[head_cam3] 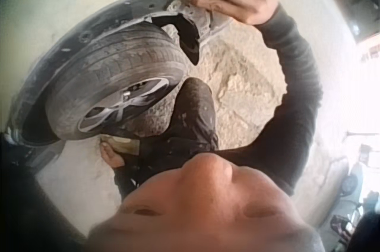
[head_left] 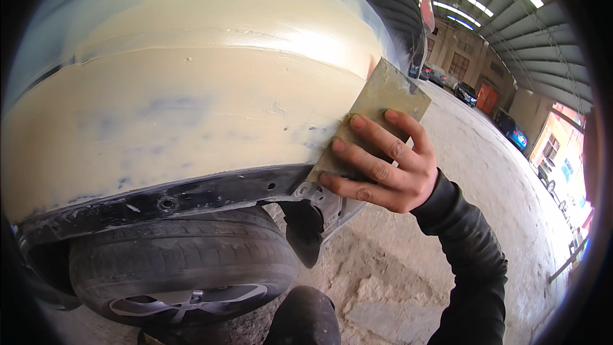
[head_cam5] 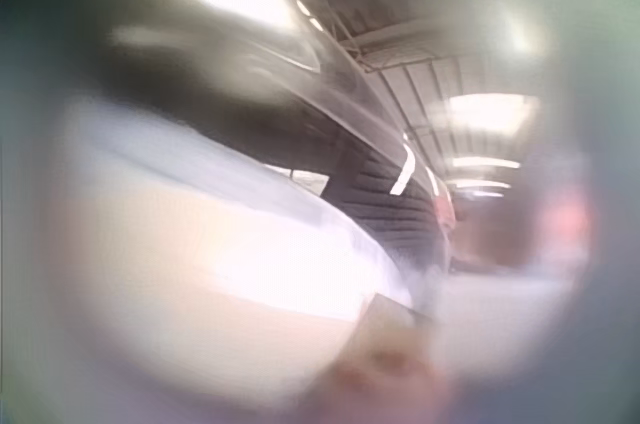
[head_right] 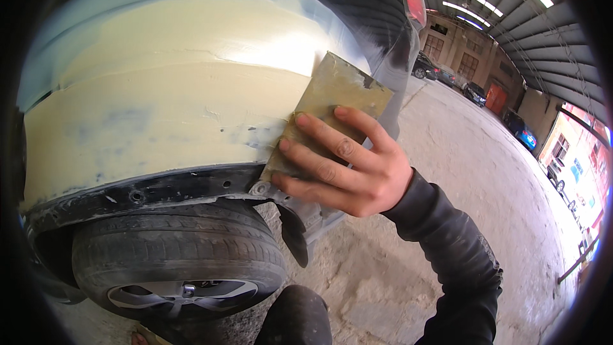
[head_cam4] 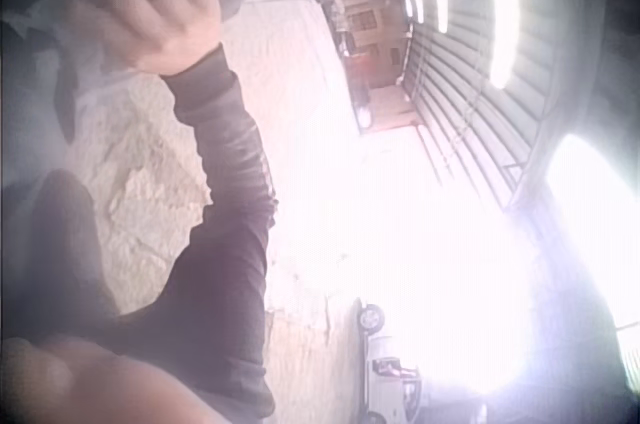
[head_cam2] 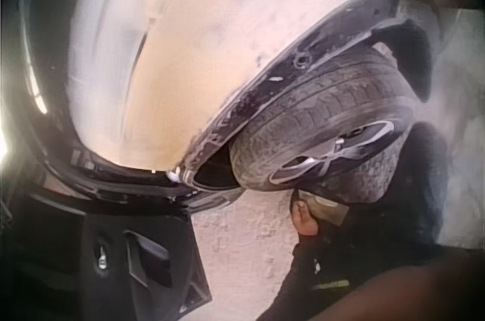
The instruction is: The person applies beige body filler to the rear quarter panel of a black car using a metal spreader. They repeatedly spread and smooth the filler over the damaged area, working around the wheel arch and lower panel edge.
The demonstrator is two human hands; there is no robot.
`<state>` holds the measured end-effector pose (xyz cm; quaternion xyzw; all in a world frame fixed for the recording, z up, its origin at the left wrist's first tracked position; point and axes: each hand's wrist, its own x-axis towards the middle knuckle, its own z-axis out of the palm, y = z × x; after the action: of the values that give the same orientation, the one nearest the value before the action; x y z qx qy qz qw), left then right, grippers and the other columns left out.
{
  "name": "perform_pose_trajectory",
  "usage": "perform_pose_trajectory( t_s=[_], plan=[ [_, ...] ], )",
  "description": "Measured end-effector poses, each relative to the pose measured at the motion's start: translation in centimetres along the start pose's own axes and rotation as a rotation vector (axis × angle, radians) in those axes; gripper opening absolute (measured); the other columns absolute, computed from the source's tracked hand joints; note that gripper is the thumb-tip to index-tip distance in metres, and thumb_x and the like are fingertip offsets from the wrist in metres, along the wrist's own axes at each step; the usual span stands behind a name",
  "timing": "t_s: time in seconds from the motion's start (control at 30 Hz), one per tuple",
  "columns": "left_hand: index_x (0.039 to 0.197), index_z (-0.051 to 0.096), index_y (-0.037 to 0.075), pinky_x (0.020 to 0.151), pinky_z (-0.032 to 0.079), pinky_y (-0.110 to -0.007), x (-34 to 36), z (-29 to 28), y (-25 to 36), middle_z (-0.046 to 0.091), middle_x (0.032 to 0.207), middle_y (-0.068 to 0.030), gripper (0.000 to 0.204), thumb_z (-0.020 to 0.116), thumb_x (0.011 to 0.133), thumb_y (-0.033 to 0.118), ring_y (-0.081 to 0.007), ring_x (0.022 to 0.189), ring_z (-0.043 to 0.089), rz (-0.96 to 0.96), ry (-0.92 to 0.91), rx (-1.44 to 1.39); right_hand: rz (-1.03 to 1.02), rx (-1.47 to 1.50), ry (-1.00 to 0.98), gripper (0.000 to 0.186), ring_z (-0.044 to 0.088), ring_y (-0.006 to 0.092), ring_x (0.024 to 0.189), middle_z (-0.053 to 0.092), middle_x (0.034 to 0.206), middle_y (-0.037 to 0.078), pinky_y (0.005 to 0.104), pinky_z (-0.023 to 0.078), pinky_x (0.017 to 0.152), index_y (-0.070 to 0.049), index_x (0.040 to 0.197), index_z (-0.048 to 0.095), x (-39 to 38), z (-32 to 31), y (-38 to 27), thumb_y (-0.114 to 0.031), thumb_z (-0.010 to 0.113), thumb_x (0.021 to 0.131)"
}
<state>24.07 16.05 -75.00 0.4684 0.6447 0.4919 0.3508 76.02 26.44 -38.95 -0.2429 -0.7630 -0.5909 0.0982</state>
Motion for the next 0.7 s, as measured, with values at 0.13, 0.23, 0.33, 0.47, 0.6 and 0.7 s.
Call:
perform_pose_trajectory(
  t_s=[0.13,0.23,0.33,0.47,0.6,0.7],
  plan=[
    [0.132,0.058,-0.009,0.1,0.046,-0.042,-0.1,-0.2,-0.2,0.061,0.131,-0.0233,0.062,0.049,0.106,0.046,-0.0331,0.114,0.058,0.008,-0.033,-0.005,0.015,0.009,-0.058,0.037,0.061,0.0254,0.127,0.065,0.133,0.0,0.0455,0.049,0.103,-0.033,0.123,0.07,-1.6,-0.2,0.2,-0.02,0.07,0.088],
    [0.131,0.059,-0.009,0.099,0.047,-0.041,-0.1,-0.1,0.2,0.063,0.128,-0.0226,0.061,0.049,0.106,0.046,-0.0325,0.113,0.058,0.03,-0.035,0.049,0.019,0.013,-0.082,0.038,0.06,0.0267,0.128,0.064,0.134,0.002,0.0461,0.049,0.103,-0.032,0.124,0.07,-2.8,-0.3,0.4,-0.018,0.069,0.088],
    [0.129,0.06,-0.008,0.096,0.048,-0.04,-0.1,0.2,0.6,0.063,0.123,-0.0215,0.06,0.048,0.107,0.046,-0.0315,0.11,0.059,0.042,-0.054,0.008,0.031,0.021,-0.134,0.039,0.061,0.0275,0.126,0.064,0.133,0.003,0.0468,0.048,0.103,-0.03,0.124,0.07,-3.9,-0.7,0.4,-0.017,0.068,0.087],
    [0.119,0.063,-0.005,0.089,0.049,-0.04,0.0,0.2,0.8,0.065,0.112,-0.0175,0.055,0.047,0.107,0.046,-0.0283,0.101,0.059,0.065,-0.071,-0.008,0.075,0.047,-0.256,0.04,0.062,0.0281,0.123,0.066,0.128,0.006,0.0472,0.049,0.101,-0.027,0.122,0.07,-5.3,-2.2,0.2,-0.015,0.066,0.085],
    [0.109,0.063,-0.001,0.084,0.048,-0.039,0.4,0.3,1.2,0.064,0.102,-0.0119,0.05,0.047,0.107,0.045,-0.0239,0.093,0.057,0.113,-0.105,-0.017,0.163,0.051,-0.319,0.039,0.063,0.0292,0.12,0.068,0.122,0.008,0.0466,0.05,0.098,-0.024,0.121,0.07,-7.0,-4.5,-0.6,-0.015,0.065,0.083],
    [0.108,0.063,0.0,0.083,0.048,-0.037,0.4,0.9,2.4,0.064,0.101,-0.0096,0.047,0.048,0.107,0.044,-0.0218,0.092,0.057,0.088,-0.166,-0.113,0.345,0.131,-0.193,0.037,0.065,0.0307,0.116,0.07,0.118,0.01,0.0458,0.049,0.096,-0.02,0.116,0.072,-7.9,-6.3,-2.3,-0.008,0.067,0.081]
  ],
)
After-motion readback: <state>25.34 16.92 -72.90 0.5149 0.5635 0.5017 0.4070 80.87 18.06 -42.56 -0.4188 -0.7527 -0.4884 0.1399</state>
